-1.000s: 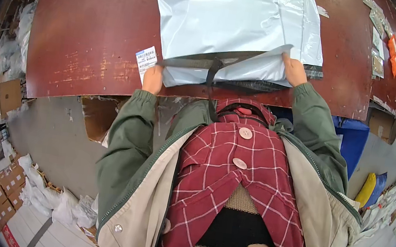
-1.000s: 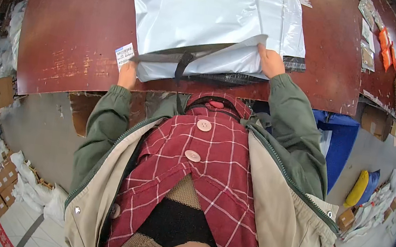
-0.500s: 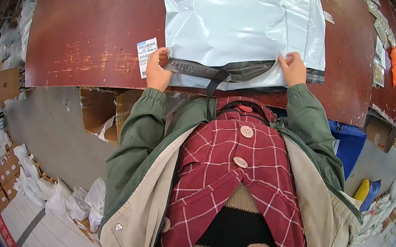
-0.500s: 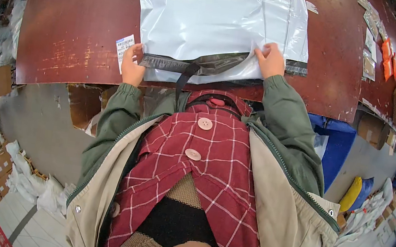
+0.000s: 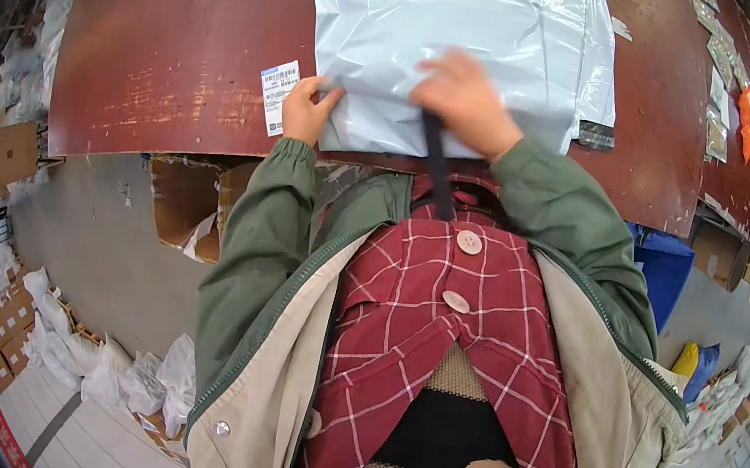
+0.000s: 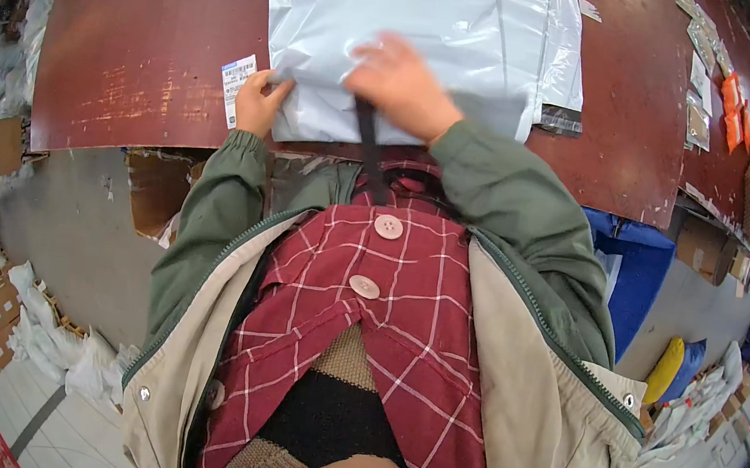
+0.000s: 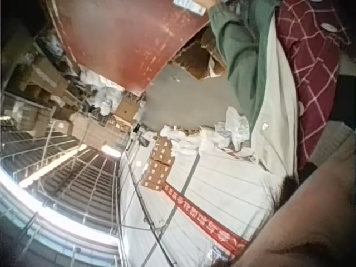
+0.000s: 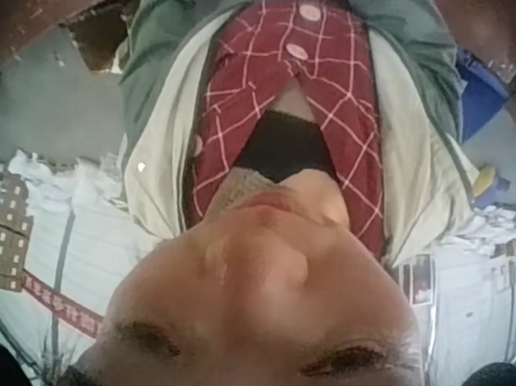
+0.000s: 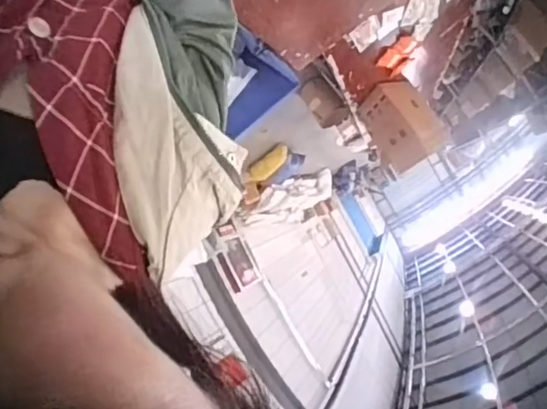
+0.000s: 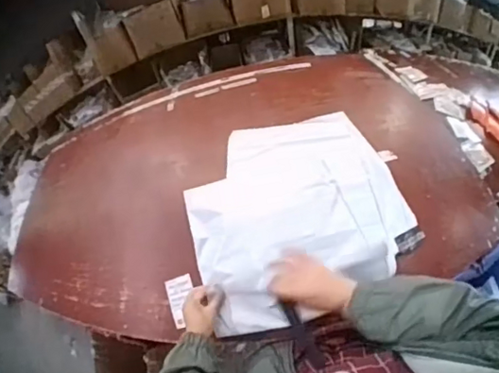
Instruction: Packing items into plastic mailers and applying shipping labels at a workbench.
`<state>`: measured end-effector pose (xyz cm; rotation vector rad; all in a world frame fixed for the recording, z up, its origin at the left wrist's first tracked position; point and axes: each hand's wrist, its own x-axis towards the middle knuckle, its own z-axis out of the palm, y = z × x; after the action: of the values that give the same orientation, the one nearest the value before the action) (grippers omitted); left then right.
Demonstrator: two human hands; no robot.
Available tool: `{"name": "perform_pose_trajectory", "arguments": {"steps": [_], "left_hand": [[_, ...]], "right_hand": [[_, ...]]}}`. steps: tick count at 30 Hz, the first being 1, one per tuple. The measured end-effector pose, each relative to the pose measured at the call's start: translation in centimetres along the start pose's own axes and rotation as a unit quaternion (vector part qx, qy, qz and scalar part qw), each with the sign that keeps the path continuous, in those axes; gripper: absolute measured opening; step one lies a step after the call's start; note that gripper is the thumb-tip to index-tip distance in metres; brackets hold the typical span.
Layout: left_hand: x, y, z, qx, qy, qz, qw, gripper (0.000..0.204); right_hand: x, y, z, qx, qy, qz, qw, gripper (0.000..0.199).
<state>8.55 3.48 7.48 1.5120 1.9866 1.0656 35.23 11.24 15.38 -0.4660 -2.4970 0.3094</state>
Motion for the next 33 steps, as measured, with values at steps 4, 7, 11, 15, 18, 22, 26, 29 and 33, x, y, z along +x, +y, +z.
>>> {"name": "perform_pose_trajectory", "arguments": {"steps": [4, 7, 11, 15, 18, 22, 26, 29, 33], "left_hand": [[0.5, -1.5, -0.2, 0.053, -0.037, -0.084, 0.994, 0.031], [0.8, -1.0, -0.1, 0.008, -0.038, -0.143, 0.989, 0.037], [1.3, -1.1, 0.2, 0.035, -0.005, -0.155, 0.987, 0.04], [1.8, -1.1, 1.0, 0.102, 0.032, -0.112, 0.988, 0.037], [1.6, -0.3, 1.3, 0.18, 0.018, -0.117, 0.977, 0.041], [1.4, -0.1, 1.3, 0.203, 0.032, -0.112, 0.972, 0.042], [1.9, 1.0, 1.8, 0.238, 0.002, -0.13, 0.963, 0.041], [1.4, 0.2, 1.3, 0.255, 0.015, -0.107, 0.961, 0.039], [1.2, -1.2, 1.2, 0.303, 0.014, -0.118, 0.946, 0.037]], "right_hand": [[0.9, 0.1, -6.4, -0.066, 0.102, 0.1, 0.987, 0.023], [-1.9, -2.2, -8.6, 0.096, -0.059, 0.191, 0.975, 0.026], [-7.6, -3.3, -8.2, 0.249, -0.227, 0.252, 0.907, 0.025], [-12.9, -1.2, -8.0, 0.118, -0.349, 0.311, 0.876, 0.025], [-10.8, -0.4, -7.2, 0.069, -0.229, 0.338, 0.91, 0.028], [-4.6, -2.6, -1.6, 0.147, -0.06, 0.201, 0.967, 0.042], [-5.2, -1.3, 4.9, -0.023, -0.13, 0.115, 0.985, 0.058], [-6.8, 1.2, 5.2, -0.111, -0.161, 0.221, 0.955, 0.068], [-12.1, 4.9, 4.1, -0.138, -0.096, 0.36, 0.918, 0.07]]}}
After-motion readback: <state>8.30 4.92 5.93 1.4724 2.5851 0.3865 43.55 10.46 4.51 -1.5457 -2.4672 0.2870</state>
